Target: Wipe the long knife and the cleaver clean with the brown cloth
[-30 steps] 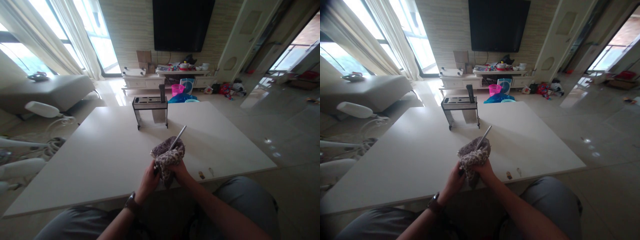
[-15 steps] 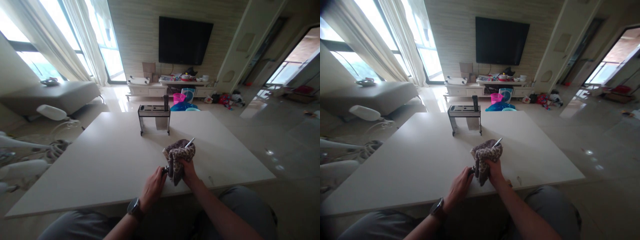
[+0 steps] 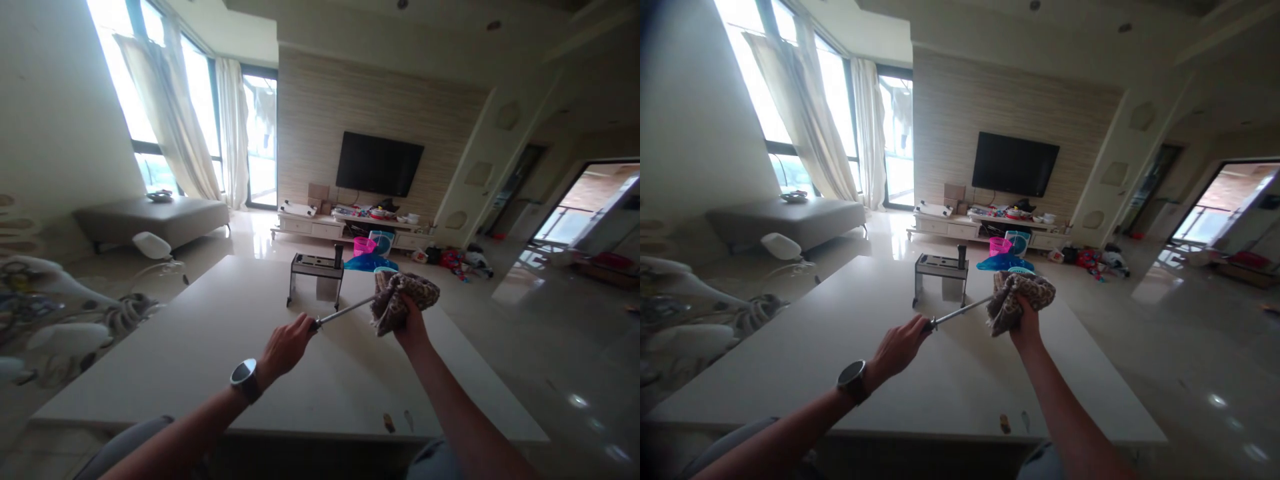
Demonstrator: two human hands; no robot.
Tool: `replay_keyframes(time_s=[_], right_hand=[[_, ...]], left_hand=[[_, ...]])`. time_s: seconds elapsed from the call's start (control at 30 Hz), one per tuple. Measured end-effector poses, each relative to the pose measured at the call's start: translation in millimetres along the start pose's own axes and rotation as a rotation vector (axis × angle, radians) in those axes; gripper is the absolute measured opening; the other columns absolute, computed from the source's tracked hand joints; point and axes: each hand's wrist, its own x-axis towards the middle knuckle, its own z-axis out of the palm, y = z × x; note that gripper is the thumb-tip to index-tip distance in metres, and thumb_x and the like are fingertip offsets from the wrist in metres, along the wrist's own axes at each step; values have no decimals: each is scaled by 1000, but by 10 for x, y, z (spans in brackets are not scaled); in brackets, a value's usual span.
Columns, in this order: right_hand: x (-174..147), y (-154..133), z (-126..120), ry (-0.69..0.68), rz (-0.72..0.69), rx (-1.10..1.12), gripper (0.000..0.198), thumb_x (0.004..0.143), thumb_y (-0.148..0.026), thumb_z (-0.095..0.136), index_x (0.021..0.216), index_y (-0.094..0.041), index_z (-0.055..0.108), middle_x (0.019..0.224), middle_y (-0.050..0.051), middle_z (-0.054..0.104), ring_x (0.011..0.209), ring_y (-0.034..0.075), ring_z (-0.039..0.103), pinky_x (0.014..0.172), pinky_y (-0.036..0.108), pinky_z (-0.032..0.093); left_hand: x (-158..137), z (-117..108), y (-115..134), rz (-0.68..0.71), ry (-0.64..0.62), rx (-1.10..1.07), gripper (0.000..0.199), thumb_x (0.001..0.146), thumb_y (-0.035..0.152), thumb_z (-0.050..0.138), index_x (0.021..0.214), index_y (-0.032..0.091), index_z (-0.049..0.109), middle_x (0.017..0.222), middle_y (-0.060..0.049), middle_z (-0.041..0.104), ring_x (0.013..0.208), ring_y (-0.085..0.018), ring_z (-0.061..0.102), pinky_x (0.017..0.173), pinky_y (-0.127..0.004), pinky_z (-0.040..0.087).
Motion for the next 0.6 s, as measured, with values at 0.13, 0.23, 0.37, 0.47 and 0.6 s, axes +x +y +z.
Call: replay_keyframes(time_s=[0.13, 0.23, 0.37, 0.47, 0.6], right_hand=[[-104, 73, 185, -27, 164, 40, 46, 70, -36, 83, 112, -22, 72, 107, 7, 80, 97, 29, 77, 86, 51, 62], [-253, 272, 347, -83, 198, -4, 49, 64, -34, 88, 109, -20, 72, 104, 7, 81, 95, 29, 77, 86, 47, 63], [-419, 554, 572, -177, 238, -76, 46, 60, -32, 92, 100, -19, 72, 93, 7, 81, 84, 29, 78, 79, 45, 64], [-487, 758, 651, -181, 294, -108, 48, 58, -30, 93, 100, -18, 72, 92, 8, 81, 82, 30, 78, 77, 46, 65], [-470, 943, 609, -101, 253, -171, 47, 54, -23, 93, 97, -17, 73, 89, 6, 81, 79, 28, 77, 72, 40, 64]], left_hand=[[105, -63, 27, -78, -19, -428, 36, 101, 48, 45, 86, 19, 59, 70, 0, 56, 61, -14, 48, 57, -26, 33], [169, 41, 32, -208, -150, -836, 48, 97, 62, 44, 85, 18, 57, 54, 7, 42, 46, -10, 35, 45, -23, 27], [266, 179, 28, -262, -339, -1095, 57, 91, 72, 48, 81, 16, 57, 49, 7, 43, 37, -7, 31, 37, -22, 22], [272, 277, -4, -264, -431, -1148, 61, 86, 77, 51, 72, 17, 54, 48, 5, 45, 35, -7, 34, 35, -22, 23], [197, 347, -138, -288, -512, -1118, 63, 83, 81, 52, 71, 19, 51, 53, 4, 49, 40, -9, 41, 39, -23, 29]])
